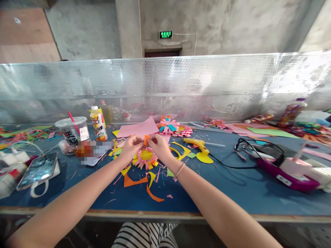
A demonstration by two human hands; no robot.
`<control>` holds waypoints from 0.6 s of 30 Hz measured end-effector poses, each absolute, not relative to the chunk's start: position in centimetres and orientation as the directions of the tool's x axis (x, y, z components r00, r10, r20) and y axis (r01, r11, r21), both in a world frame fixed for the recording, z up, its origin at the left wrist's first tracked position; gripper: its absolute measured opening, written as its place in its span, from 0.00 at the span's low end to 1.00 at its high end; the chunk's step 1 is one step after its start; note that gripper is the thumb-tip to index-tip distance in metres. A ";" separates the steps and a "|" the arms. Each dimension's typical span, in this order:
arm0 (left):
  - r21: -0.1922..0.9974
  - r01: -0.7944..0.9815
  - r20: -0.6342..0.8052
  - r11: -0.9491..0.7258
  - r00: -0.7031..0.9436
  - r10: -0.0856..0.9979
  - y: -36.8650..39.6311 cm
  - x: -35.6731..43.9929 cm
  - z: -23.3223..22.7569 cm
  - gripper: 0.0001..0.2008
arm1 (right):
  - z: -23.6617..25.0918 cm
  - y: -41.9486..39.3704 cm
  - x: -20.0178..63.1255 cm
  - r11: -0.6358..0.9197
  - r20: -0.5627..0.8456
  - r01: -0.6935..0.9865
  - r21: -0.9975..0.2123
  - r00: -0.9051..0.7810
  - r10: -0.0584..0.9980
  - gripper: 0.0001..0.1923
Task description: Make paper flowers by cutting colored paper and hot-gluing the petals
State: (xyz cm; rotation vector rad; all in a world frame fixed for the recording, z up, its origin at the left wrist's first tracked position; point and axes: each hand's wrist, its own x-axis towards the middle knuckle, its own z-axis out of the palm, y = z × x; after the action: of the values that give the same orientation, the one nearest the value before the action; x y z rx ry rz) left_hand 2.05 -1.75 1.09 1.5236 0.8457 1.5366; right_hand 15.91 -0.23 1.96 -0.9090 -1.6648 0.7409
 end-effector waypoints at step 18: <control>0.881 -0.057 0.473 -0.470 0.060 0.879 -1.7 2.0 1.0 0.03 | 1.6 -0.2 15.9 0.458 0.444 0.032 -0.889 -0.189 0.876 0.09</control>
State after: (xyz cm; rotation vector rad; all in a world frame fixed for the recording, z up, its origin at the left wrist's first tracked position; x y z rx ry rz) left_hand 1.98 -1.69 1.03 1.5601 0.8498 1.5198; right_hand 15.86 -0.24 1.58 -0.8144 -1.5793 0.9342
